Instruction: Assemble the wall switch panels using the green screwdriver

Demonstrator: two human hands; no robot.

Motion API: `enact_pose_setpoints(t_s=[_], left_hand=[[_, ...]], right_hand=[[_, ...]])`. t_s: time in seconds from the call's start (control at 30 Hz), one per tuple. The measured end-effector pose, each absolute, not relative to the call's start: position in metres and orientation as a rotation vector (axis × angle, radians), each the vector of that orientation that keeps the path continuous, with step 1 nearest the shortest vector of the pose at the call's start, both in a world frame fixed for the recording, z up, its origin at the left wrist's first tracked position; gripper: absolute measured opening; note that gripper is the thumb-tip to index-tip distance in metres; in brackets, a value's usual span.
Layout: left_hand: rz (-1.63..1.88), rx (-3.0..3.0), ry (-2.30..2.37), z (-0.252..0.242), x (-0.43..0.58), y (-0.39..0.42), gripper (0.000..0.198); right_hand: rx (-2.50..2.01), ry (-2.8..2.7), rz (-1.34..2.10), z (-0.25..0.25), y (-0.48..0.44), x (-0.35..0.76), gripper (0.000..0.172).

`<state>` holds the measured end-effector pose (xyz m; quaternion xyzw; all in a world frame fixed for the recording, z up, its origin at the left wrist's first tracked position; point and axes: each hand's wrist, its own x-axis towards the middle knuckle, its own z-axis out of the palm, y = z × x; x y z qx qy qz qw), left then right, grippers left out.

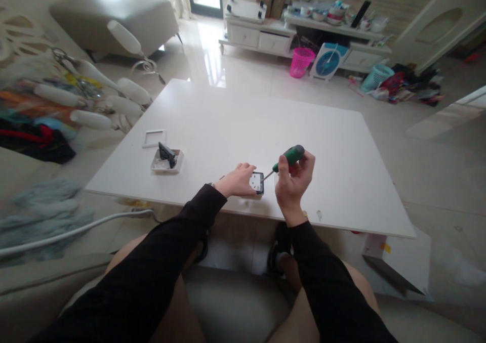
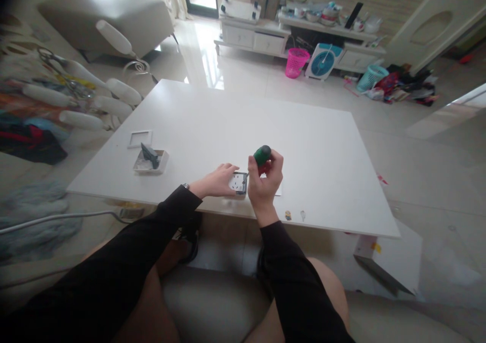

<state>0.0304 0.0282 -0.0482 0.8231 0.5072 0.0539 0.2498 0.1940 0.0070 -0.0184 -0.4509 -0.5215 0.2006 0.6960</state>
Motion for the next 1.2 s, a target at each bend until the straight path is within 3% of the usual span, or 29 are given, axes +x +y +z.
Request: enact_pose_setpoints(t_s=[0.1, 0.33, 0.77, 1.2], left_hand=[[0.092, 2.283, 1.317, -0.055, 0.031, 0.026, 0.081], [0.123, 2.332, 1.331, -0.064, 0.032, 0.031, 0.05], [0.224, 2.371, 1.531, -0.048, 0.031, 0.026, 0.054], [0.224, 2.423, 1.523, -0.043, 0.036, 0.021, 0.044]], right_hand=[[-1.006, -1.162, 0.434, -0.018, 0.008, 0.196, 0.032], [-0.985, -1.157, 0.441, -0.017, 0.008, 0.195, 0.031], [-0.988, -1.129, 0.423, -0.014, 0.009, 0.199, 0.03], [-1.004, -1.164, 0.461, -0.02, 0.01, 0.197, 0.031]])
